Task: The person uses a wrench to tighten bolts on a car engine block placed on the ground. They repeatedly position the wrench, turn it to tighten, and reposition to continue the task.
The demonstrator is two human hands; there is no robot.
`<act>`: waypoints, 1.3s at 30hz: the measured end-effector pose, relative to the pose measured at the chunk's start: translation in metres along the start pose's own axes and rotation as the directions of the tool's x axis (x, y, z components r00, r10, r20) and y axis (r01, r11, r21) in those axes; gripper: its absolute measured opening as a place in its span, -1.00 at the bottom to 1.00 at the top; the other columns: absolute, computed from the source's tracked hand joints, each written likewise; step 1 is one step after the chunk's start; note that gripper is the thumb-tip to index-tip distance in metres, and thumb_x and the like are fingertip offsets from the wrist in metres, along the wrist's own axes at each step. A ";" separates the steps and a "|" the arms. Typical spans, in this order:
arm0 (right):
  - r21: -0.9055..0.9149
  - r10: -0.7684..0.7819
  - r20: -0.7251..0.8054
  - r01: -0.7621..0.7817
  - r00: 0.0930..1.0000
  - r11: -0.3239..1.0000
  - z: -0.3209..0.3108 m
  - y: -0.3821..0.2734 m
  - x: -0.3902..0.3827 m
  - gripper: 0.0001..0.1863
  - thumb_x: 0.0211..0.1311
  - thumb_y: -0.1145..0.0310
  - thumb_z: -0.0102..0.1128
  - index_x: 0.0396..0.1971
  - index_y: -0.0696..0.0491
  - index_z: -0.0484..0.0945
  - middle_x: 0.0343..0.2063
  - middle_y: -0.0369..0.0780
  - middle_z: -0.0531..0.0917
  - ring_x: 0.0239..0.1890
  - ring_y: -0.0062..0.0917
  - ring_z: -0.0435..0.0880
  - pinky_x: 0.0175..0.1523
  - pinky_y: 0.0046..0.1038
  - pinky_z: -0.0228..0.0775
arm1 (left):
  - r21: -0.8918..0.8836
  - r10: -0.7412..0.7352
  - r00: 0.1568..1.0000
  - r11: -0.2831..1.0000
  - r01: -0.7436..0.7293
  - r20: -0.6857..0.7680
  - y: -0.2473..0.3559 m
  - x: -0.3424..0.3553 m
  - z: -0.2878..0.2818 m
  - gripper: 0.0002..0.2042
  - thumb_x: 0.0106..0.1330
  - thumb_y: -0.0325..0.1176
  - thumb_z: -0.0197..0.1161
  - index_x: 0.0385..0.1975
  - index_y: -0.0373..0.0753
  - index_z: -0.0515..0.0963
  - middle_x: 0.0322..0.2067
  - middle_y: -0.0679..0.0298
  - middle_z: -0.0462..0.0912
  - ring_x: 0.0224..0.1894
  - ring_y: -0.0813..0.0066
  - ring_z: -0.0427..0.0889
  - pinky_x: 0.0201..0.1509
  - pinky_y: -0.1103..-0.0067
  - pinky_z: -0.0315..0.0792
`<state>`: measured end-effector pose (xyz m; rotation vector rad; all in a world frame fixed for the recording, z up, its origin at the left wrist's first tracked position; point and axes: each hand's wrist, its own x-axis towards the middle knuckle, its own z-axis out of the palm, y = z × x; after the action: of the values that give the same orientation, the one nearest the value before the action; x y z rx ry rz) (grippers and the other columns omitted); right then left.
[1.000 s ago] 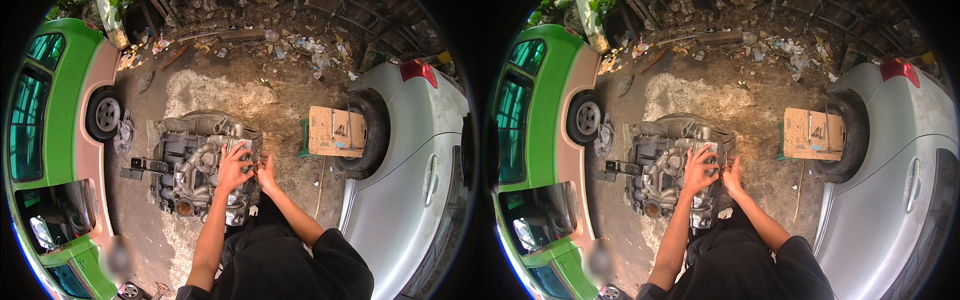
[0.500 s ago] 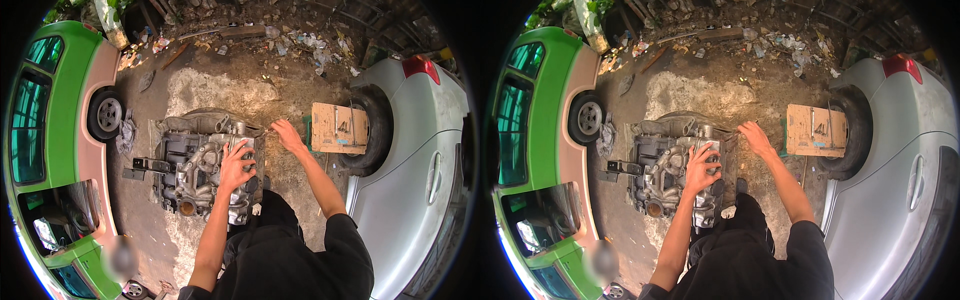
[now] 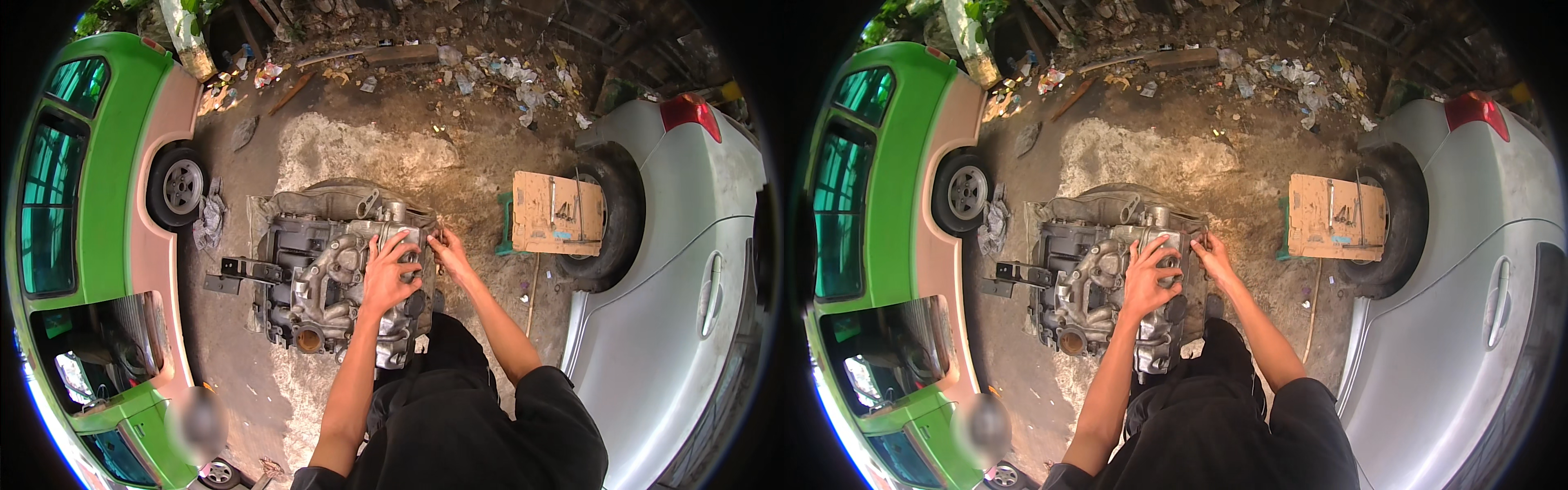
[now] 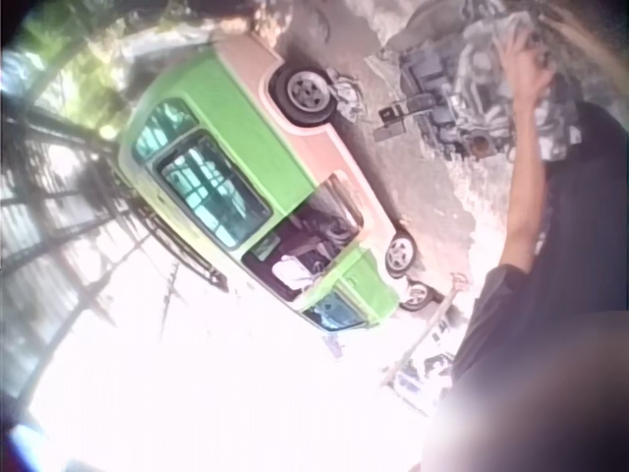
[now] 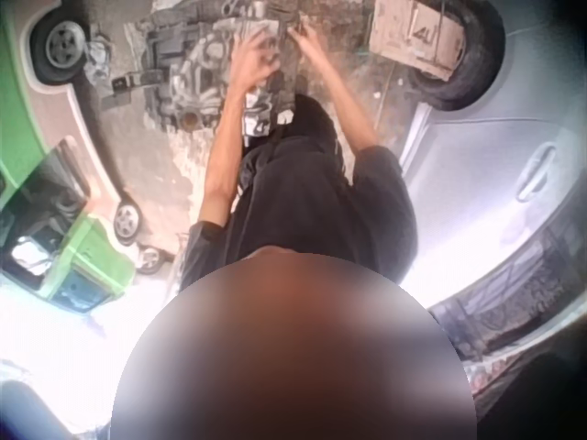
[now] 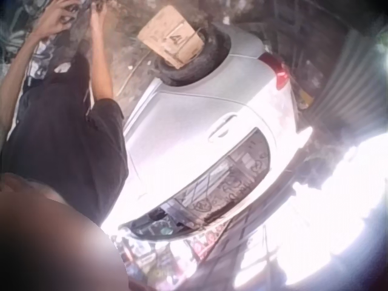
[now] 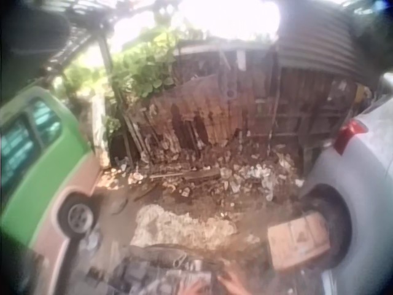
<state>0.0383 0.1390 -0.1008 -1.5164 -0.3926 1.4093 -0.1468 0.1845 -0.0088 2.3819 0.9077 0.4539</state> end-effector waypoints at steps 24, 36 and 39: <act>0.118 0.049 0.161 -0.069 0.986 0.991 -0.039 0.012 0.009 -0.89 0.58 0.35 0.21 -0.07 0.04 0.52 -0.32 -0.34 0.57 -0.50 -0.73 0.35 -0.39 -0.57 0.25 | 0.028 -0.015 1.000 1.000 0.014 0.023 0.001 0.000 0.002 -0.83 -0.08 -0.34 0.52 -0.42 -0.01 0.84 0.07 0.55 0.66 0.50 0.46 0.34 0.64 -0.08 -0.04; 0.512 0.126 0.319 -0.283 0.939 0.811 -0.036 0.032 0.018 -0.86 0.64 0.35 0.09 -0.09 0.11 0.53 -0.31 -0.23 0.55 -0.57 -0.71 0.29 -0.39 -0.56 0.23 | 0.186 -0.029 0.987 0.983 -0.002 0.160 0.013 0.006 -0.004 -0.83 0.02 -0.33 0.48 -0.35 -0.09 0.78 0.17 0.46 0.58 0.57 0.39 0.21 0.70 -0.03 -0.16; 0.513 0.121 0.338 -0.290 0.933 0.807 -0.036 0.030 0.019 -0.84 0.64 0.33 0.08 -0.15 0.11 0.52 -0.37 -0.24 0.53 -0.59 -0.71 0.27 -0.40 -0.53 0.20 | 0.324 0.077 0.968 0.933 -0.155 0.240 0.017 0.014 -0.001 -0.75 0.12 -0.30 0.44 -0.19 -0.17 0.74 0.16 0.40 0.60 0.58 0.37 0.21 0.74 0.08 -0.22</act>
<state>0.0642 0.1246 -0.1415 -0.8892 0.0308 1.7416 -0.1284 0.1838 0.0043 2.7439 0.7950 0.0675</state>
